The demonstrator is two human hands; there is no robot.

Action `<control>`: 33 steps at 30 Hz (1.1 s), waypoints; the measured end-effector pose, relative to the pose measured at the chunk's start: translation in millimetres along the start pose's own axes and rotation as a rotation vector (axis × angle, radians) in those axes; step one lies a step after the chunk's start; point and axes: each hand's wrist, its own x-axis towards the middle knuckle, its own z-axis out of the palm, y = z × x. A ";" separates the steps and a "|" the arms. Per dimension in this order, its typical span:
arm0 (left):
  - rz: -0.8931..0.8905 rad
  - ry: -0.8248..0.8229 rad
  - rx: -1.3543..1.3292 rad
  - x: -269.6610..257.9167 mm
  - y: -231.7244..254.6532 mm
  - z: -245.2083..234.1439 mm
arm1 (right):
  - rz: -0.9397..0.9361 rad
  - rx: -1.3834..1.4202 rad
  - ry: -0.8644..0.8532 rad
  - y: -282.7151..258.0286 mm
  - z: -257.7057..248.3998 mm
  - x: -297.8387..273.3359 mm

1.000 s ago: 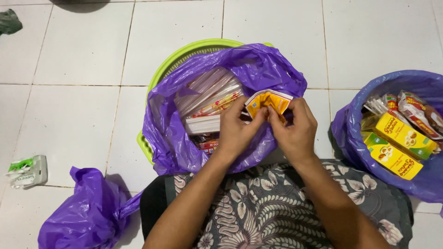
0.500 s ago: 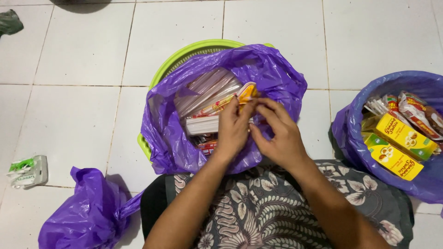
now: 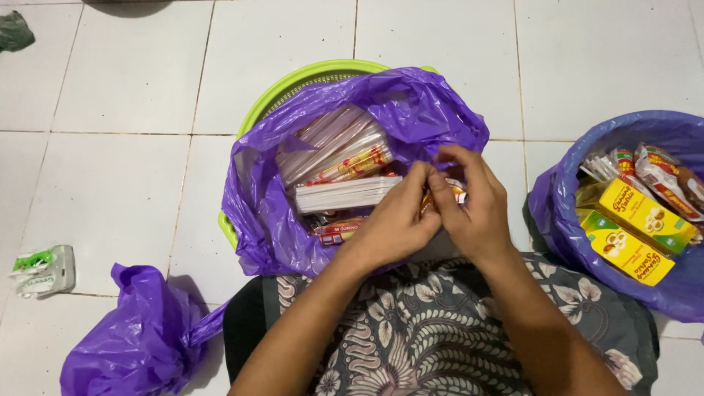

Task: Organizing and sorting packets of instant noodles and straws into plastic baskets on the floor.

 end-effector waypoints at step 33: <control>-0.072 0.146 -0.267 5.5 -15.8 1.6 | 0.216 0.138 0.167 80.8 2.1 -15.3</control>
